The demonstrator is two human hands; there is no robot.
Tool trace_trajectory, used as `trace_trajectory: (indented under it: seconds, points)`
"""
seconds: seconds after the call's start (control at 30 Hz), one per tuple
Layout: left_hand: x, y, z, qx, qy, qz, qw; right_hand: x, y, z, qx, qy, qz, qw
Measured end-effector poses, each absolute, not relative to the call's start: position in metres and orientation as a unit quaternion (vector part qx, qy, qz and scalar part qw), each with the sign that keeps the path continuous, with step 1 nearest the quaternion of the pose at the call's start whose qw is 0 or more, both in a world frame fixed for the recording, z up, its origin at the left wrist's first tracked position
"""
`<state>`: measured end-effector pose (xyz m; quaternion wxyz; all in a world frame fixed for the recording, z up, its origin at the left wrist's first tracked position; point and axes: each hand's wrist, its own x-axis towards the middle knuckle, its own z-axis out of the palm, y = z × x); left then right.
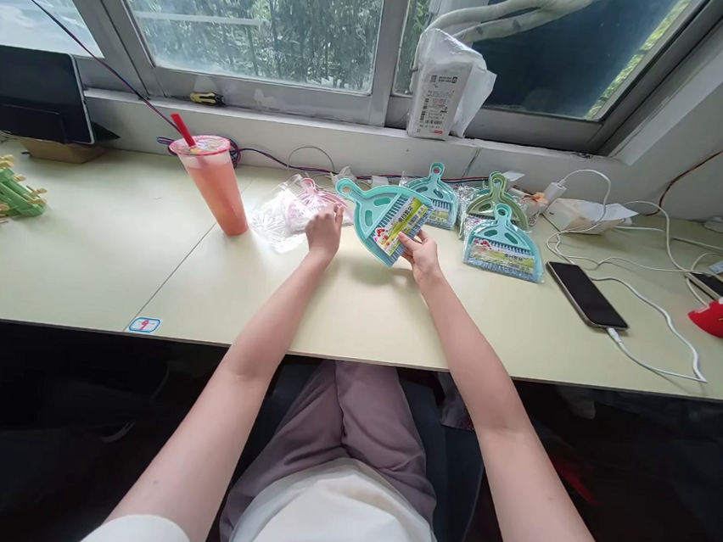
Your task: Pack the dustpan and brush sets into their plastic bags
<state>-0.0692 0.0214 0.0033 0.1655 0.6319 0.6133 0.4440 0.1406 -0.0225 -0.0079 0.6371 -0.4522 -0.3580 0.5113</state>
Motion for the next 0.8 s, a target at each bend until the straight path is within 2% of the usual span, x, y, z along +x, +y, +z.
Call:
trace_trajectory:
  seconds: [0.1, 0.23, 0.4, 0.53, 0.8]
  points:
    - [-0.082, 0.023, -0.002, 0.632, 0.685, 0.361, 0.041, 0.141, -0.022, -0.008, -0.454, -0.356, 0.510, 0.638]
    - [-0.092, 0.027, -0.008, 0.665, 0.701, 0.256, 0.037, 0.141, -0.023, -0.008, -0.459, -0.359, 0.506, 0.635]
    - [-0.082, 0.022, -0.002, 0.728, 0.637, 0.253, 0.009, 0.139, -0.025, -0.006, -0.476, -0.366, 0.512, 0.615]
    - [-0.074, 0.016, 0.001, 0.690, 0.668, 0.277, -0.036, 0.138, -0.027, -0.006, -0.507, -0.350, 0.511, 0.599]
    - [-0.088, 0.023, 0.000, 0.659, 0.716, 0.228, 0.012, 0.144, -0.027, -0.004, -0.560, -0.328, 0.500, 0.573]
